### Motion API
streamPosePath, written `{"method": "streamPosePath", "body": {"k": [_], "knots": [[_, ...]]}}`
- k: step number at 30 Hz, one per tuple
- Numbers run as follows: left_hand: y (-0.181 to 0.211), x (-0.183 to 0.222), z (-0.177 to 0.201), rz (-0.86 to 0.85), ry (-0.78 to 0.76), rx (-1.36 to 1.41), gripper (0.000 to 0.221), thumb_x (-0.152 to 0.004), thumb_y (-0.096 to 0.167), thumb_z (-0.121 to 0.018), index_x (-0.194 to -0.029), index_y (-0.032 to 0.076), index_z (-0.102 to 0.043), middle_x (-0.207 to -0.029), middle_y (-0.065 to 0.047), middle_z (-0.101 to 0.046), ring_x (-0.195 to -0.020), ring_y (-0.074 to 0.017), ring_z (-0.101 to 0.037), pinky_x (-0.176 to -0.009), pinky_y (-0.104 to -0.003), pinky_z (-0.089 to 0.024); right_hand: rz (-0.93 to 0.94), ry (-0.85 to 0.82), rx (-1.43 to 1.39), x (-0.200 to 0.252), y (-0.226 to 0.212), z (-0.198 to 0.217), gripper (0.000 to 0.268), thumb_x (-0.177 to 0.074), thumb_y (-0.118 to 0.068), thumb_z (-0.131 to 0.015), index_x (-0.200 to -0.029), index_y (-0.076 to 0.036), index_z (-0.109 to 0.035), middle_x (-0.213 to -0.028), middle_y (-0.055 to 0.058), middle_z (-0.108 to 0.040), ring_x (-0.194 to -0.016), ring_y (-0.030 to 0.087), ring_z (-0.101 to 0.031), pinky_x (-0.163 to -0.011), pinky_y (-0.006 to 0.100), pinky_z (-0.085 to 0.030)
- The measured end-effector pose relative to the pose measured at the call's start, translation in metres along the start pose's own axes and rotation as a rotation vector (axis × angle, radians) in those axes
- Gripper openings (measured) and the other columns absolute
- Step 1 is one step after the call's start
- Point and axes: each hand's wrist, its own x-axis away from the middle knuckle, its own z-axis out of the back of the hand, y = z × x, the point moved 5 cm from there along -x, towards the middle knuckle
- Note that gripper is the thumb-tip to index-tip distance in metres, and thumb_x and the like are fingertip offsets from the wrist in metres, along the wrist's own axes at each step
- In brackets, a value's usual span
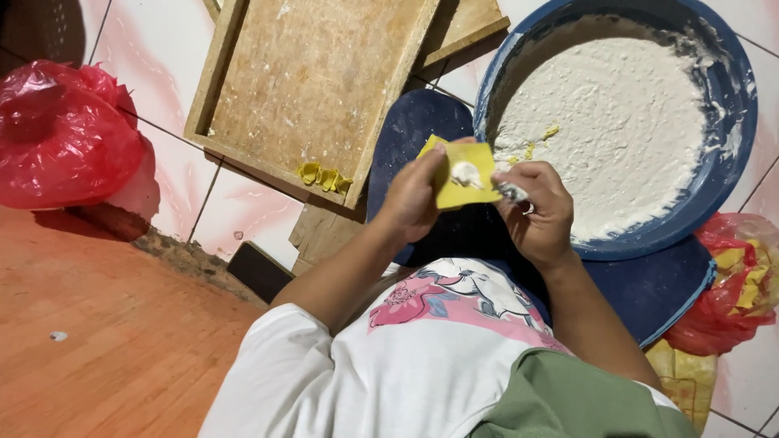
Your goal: Filling small squares of yellow dough with a white mixture using a fork and folding them into shapes.
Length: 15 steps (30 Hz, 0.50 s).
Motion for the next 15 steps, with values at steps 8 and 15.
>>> {"method": "streamPosePath", "body": {"k": [8, 15], "knots": [[0.010, 0.022, -0.038, 0.123, -0.044, -0.082, 0.042, -0.103, 0.037, -0.060, -0.103, -0.004, -0.064, -0.093, -0.014, -0.066, -0.084, -0.0244, -0.073, -0.077, -0.043, -0.063, 0.079, -0.077, -0.019, -0.010, -0.016, 0.003, 0.012, -0.102, -0.009, -0.071, -0.097, 0.001, -0.076, -0.115, 0.022, -0.064, -0.085, 0.035, -0.069, -0.076, 0.040, -0.056], [-0.001, 0.019, -0.035, 0.220, -0.021, -0.105, 0.046, -0.098, 0.038, -0.069, -0.099, -0.008, -0.064, -0.092, -0.022, -0.063, -0.087, -0.0312, -0.072, -0.079, -0.051, -0.062, 0.007, -0.091, -0.077, 0.002, 0.002, 0.000, 0.014, -0.092, -0.008, -0.082, -0.097, 0.002, -0.073, -0.100, 0.019, -0.075, -0.093, 0.037, -0.077, -0.077, 0.038, -0.060]]}}
